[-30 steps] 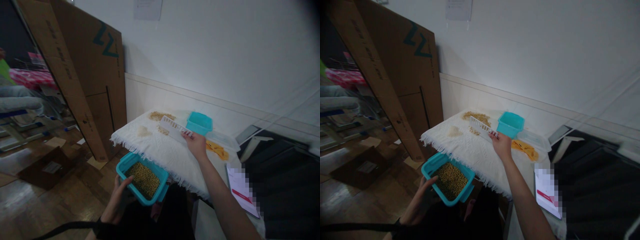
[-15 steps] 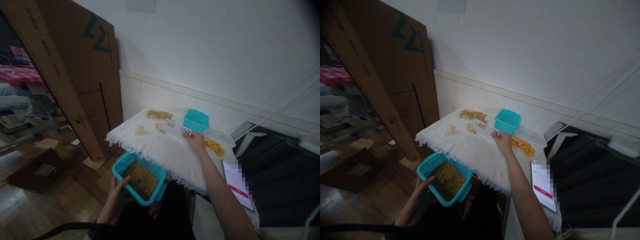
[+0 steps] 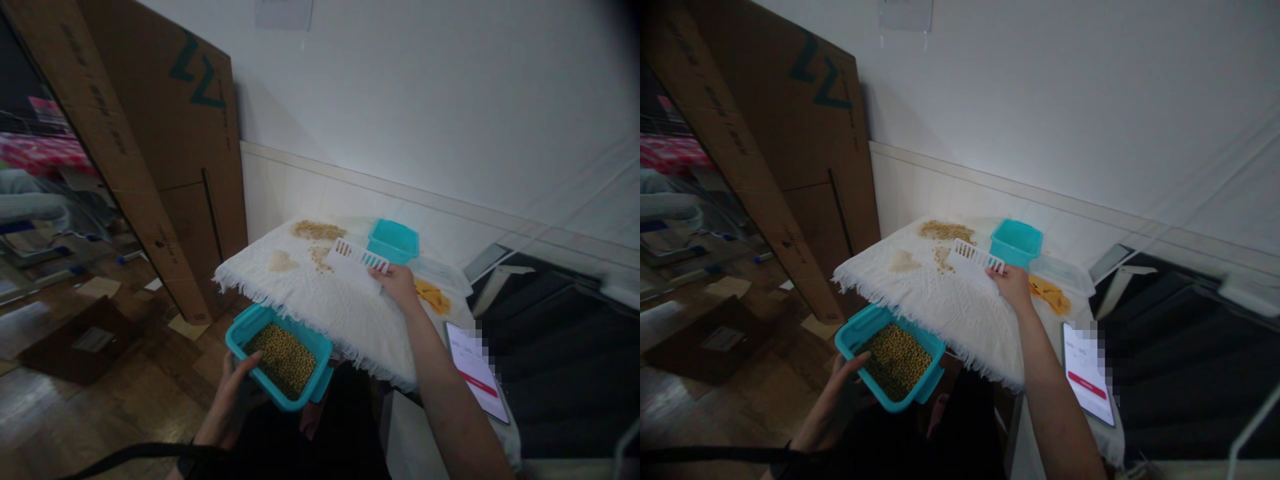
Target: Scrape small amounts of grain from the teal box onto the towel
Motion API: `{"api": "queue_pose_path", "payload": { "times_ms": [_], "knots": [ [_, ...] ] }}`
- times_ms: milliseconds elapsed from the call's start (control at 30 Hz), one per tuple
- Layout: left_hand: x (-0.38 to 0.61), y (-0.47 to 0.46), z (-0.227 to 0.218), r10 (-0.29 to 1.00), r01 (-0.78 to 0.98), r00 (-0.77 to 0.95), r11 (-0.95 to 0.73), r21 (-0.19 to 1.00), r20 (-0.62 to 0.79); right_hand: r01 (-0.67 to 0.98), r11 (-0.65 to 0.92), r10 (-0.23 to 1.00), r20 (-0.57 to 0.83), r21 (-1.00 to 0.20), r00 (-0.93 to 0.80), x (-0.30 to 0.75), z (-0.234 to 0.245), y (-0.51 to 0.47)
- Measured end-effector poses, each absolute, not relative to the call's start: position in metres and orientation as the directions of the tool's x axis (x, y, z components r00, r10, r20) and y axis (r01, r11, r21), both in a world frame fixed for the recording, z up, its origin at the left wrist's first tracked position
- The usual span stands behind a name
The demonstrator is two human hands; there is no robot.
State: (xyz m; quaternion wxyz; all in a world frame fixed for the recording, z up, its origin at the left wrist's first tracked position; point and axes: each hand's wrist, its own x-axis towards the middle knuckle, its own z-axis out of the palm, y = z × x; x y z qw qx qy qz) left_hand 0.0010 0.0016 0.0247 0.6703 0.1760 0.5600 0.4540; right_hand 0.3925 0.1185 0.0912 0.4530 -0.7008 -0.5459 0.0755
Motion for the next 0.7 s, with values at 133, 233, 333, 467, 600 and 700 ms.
{"api": "queue_pose_path", "payload": {
  "times_ms": [133, 233, 333, 467, 600, 700],
  "knots": [
    [0.001, 0.002, 0.025, 0.805, -0.415, -0.041, 0.525, 0.743, -0.591, 0.641, 0.031, 0.853, 0.355, -0.767, 0.383, 0.400, 0.092, 0.116],
    [0.001, 0.002, 0.024, 0.811, -0.425, -0.041, 0.515, 0.744, -0.584, 0.604, 0.042, 0.868, 0.329, -0.796, 0.372, 0.405, 0.093, 0.114],
    [0.001, 0.002, 0.024, 0.808, -0.419, -0.047, 0.517, 0.746, -0.587, 0.591, 0.029, 0.872, 0.310, -0.806, 0.379, 0.407, 0.094, 0.113],
    [0.001, 0.001, 0.023, 0.810, -0.414, -0.039, 0.520, 0.747, -0.586, 0.577, 0.018, 0.868, 0.299, -0.817, 0.396, 0.406, 0.097, 0.110],
    [0.000, 0.002, 0.022, 0.811, -0.424, -0.040, 0.516, 0.745, -0.584, 0.545, 0.008, 0.881, 0.264, -0.838, 0.393, 0.407, 0.098, 0.108],
    [0.000, 0.002, 0.023, 0.809, -0.430, -0.044, 0.514, 0.742, -0.586, 0.562, 0.014, 0.880, 0.277, -0.827, 0.386, 0.408, 0.097, 0.107]
  ]
}}
